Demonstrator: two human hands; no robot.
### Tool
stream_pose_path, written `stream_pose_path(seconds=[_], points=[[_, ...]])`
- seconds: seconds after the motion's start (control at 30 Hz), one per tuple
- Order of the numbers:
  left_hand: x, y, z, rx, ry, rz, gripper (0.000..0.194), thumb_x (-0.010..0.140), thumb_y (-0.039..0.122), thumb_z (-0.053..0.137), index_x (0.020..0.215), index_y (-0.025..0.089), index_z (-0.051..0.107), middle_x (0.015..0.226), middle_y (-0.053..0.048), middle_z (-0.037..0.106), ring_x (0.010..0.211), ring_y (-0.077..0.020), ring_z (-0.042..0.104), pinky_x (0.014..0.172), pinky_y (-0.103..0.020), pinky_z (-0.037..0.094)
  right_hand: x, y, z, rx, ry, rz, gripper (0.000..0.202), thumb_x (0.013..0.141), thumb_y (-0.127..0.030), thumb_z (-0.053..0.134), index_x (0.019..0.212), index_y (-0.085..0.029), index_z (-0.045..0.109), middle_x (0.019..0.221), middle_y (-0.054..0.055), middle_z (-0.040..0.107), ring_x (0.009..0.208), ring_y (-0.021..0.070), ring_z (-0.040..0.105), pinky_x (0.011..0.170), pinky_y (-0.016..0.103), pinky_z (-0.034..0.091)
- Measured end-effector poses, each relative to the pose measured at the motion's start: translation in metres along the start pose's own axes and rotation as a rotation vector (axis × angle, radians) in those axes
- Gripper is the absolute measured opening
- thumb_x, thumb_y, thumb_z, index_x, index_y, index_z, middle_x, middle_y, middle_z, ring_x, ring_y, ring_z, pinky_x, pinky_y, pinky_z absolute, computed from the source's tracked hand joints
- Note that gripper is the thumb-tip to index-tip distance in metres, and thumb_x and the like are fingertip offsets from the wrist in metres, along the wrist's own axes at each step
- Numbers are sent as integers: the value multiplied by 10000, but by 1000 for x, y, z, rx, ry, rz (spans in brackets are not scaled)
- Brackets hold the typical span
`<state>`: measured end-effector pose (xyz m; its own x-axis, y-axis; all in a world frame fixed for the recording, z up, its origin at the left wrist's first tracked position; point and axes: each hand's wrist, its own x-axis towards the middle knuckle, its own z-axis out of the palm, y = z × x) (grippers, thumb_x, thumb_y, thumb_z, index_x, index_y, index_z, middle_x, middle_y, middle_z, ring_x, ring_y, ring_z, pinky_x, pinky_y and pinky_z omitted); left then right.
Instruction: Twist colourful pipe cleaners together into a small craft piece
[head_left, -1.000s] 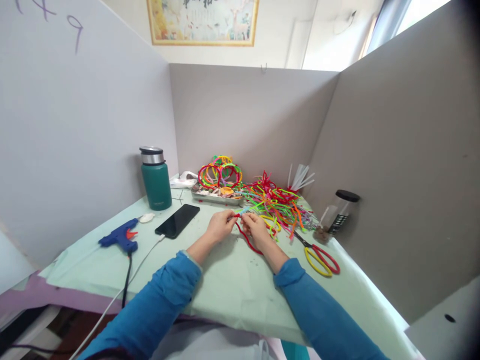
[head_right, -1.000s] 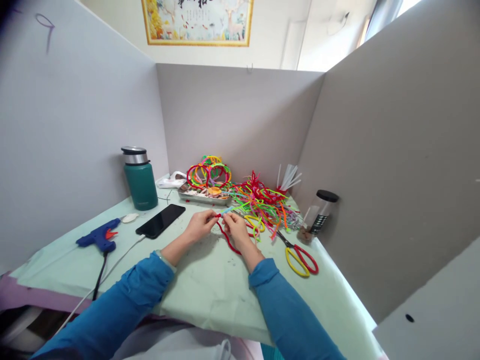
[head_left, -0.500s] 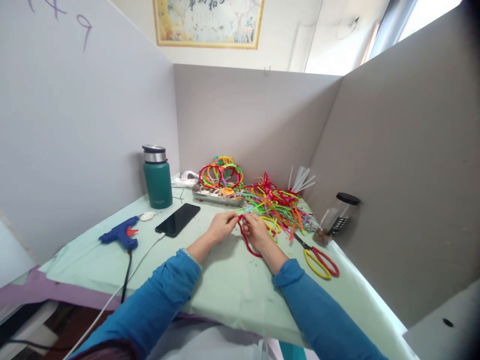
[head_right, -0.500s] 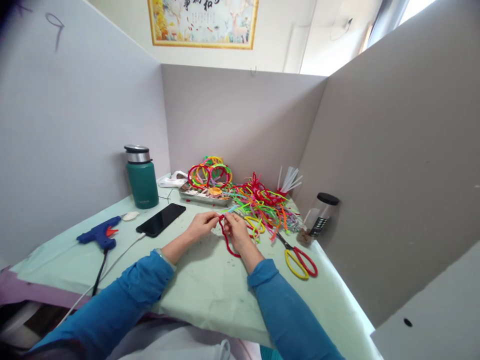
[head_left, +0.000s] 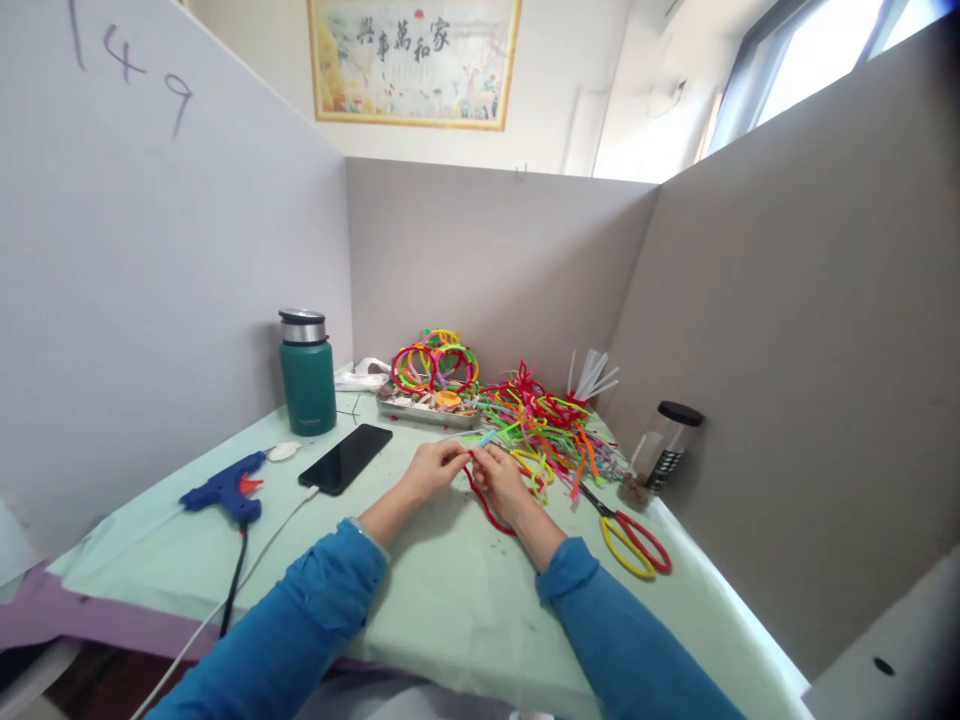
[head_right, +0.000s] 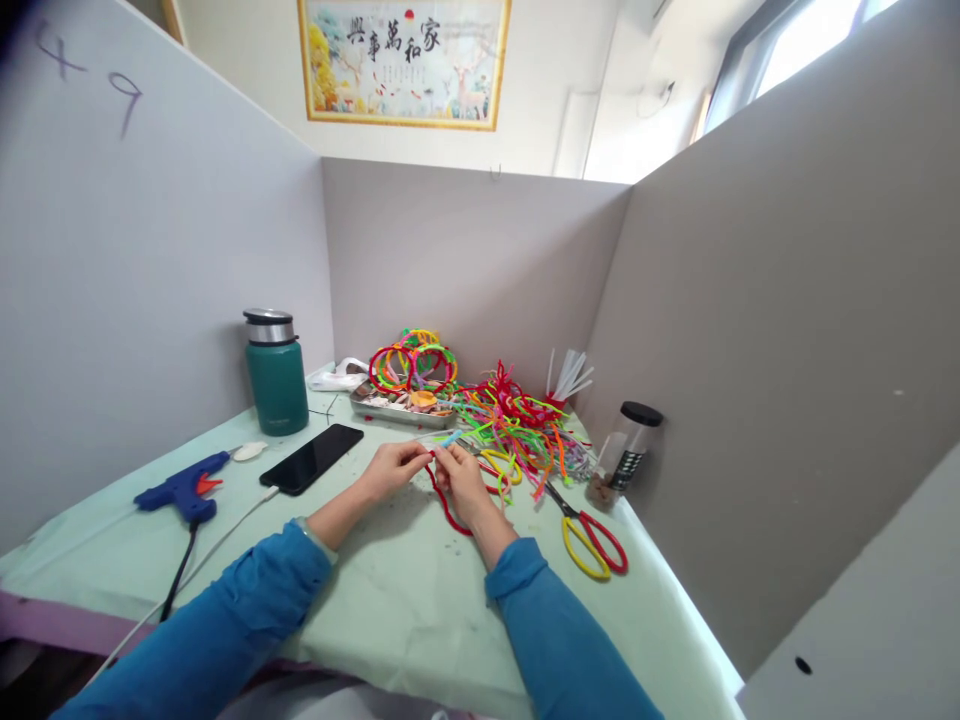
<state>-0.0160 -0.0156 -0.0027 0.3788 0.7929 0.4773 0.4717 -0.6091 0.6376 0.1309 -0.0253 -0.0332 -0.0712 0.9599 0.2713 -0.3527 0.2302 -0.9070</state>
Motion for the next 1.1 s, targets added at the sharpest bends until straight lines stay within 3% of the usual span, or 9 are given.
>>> stream_pose_path(seconds=[0.23, 0.53, 0.7, 0.93, 1.1], points=[[3, -7, 4, -135, -119, -36, 297, 802, 344, 441, 686, 133, 614, 594, 7, 569, 550, -94, 464, 552, -202, 359, 1, -1, 0, -24, 67, -18, 315, 700, -435, 662, 648, -183, 480, 484, -65, 434, 387, 54, 342, 379, 192, 225], [6, -20, 17, -375, -73, -118, 201, 758, 281, 490, 890, 136, 536, 611, 12, 576, 561, -99, 516, 538, -204, 380, 1, 1, -1, -49, 36, -41, 238, 710, -380, 652, 681, -185, 518, 501, -58, 451, 394, 56, 346, 383, 199, 221], [6, -19, 18, -369, -24, -140, 148, 732, 274, 505, 798, 143, 523, 599, 18, 571, 564, -101, 528, 546, -206, 388, -1, 0, 1, -124, 16, -62, 185, 693, -317, 650, 693, -190, 516, 510, -61, 459, 415, 63, 349, 407, 201, 243], [4, -11, 14, -287, 33, -143, 120, 723, 262, 488, 711, 147, 520, 526, 51, 486, 504, -80, 447, 509, -196, 347, -2, 1, 1, -62, -25, -37, 218, 740, -362, 614, 678, -189, 497, 508, -58, 444, 419, 69, 348, 418, 209, 248], [5, -17, 16, -205, 68, -107, 134, 725, 268, 485, 690, 146, 526, 558, 46, 498, 526, -78, 432, 507, -190, 324, -1, 2, 0, -141, -9, -74, 231, 751, -356, 616, 658, -184, 494, 511, -58, 443, 434, 71, 357, 431, 209, 263]])
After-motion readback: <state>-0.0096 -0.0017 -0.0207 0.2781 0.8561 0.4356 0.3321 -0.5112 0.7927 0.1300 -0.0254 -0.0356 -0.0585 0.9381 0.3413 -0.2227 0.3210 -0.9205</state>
